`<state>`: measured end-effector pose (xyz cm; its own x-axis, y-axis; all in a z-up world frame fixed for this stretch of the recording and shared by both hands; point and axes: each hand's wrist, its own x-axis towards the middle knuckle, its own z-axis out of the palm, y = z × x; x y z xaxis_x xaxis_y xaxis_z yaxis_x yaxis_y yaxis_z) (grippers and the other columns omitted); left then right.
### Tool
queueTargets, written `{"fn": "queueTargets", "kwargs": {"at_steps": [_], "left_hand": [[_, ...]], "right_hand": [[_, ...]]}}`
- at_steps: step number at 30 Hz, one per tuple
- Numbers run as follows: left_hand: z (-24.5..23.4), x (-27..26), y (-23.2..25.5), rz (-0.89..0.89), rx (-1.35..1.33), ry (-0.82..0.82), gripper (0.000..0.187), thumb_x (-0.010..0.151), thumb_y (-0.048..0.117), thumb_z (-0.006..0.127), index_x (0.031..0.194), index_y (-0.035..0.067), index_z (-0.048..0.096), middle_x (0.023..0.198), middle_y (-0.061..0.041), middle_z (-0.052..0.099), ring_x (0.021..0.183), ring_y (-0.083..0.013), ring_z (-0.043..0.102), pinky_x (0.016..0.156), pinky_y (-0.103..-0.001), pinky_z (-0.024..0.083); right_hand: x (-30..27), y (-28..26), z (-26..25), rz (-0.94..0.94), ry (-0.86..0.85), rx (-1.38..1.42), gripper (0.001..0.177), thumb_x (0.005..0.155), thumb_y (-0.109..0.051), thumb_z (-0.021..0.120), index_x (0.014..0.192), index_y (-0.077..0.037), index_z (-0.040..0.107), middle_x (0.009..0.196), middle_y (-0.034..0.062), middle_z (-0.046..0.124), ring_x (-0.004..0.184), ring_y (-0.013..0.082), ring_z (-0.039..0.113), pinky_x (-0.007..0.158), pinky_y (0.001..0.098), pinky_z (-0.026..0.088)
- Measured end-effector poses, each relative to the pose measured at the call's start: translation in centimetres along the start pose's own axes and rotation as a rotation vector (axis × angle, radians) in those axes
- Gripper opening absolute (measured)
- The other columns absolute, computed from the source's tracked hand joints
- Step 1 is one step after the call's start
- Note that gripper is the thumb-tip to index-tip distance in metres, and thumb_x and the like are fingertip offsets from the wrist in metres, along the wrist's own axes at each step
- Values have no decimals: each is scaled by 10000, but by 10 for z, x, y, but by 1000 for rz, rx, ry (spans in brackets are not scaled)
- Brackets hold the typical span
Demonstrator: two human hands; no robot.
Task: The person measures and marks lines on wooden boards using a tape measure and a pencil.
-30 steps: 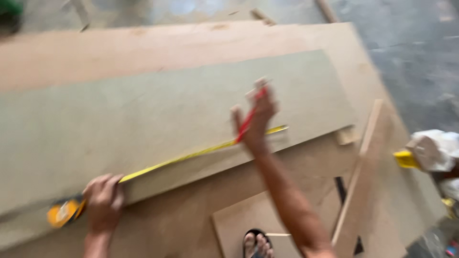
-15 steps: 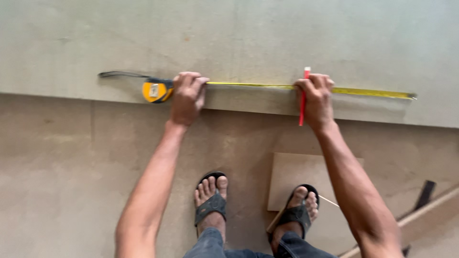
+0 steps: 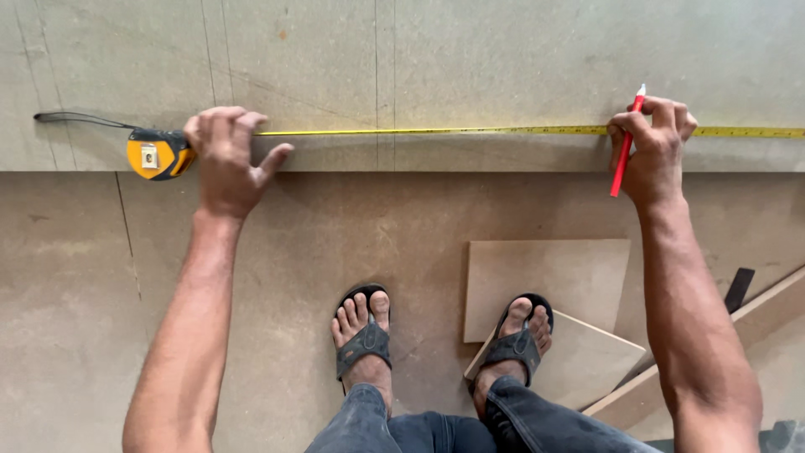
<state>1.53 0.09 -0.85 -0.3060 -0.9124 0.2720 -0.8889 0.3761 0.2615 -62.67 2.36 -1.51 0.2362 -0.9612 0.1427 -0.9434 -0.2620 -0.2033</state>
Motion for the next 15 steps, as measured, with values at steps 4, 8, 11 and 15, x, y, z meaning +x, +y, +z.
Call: {"fn": "queueTargets", "kwargs": {"at_steps": [4,8,11,15], "left_hand": [[13,-1,28,67,-87,-29,411,986,415,826,1228,111,692,1192,-76,621,1187,-271,561,1103,-465,362],[32,10,56,103,-153,31,340,971,286,868,1226,125,711,1179,-57,638,1157,-251,571,1071,-443,368],[43,21,76,126,-181,66,276,998,241,855,1209,123,722,1147,-42,653,1120,-224,578,1060,-419,377],[34,27,96,83,-211,75,217,965,144,827,1156,103,731,1102,-41,651,1112,-227,586,1044,-415,383]], "right_hand": [[4,-12,-3,-5,0,48,147,986,-16,790,1028,-129,706,1175,47,616,1244,233,528,1101,378,327],[10,-25,10,-37,-7,29,99,1025,-67,799,1045,-149,747,1195,43,668,1229,227,544,1049,386,350],[22,-49,35,-79,24,42,67,1059,-113,798,1026,-157,761,1169,44,696,1218,237,564,1025,417,380],[45,-107,53,-157,60,123,90,1064,-137,823,1086,-165,740,1236,45,690,1212,234,569,1006,420,386]]}}
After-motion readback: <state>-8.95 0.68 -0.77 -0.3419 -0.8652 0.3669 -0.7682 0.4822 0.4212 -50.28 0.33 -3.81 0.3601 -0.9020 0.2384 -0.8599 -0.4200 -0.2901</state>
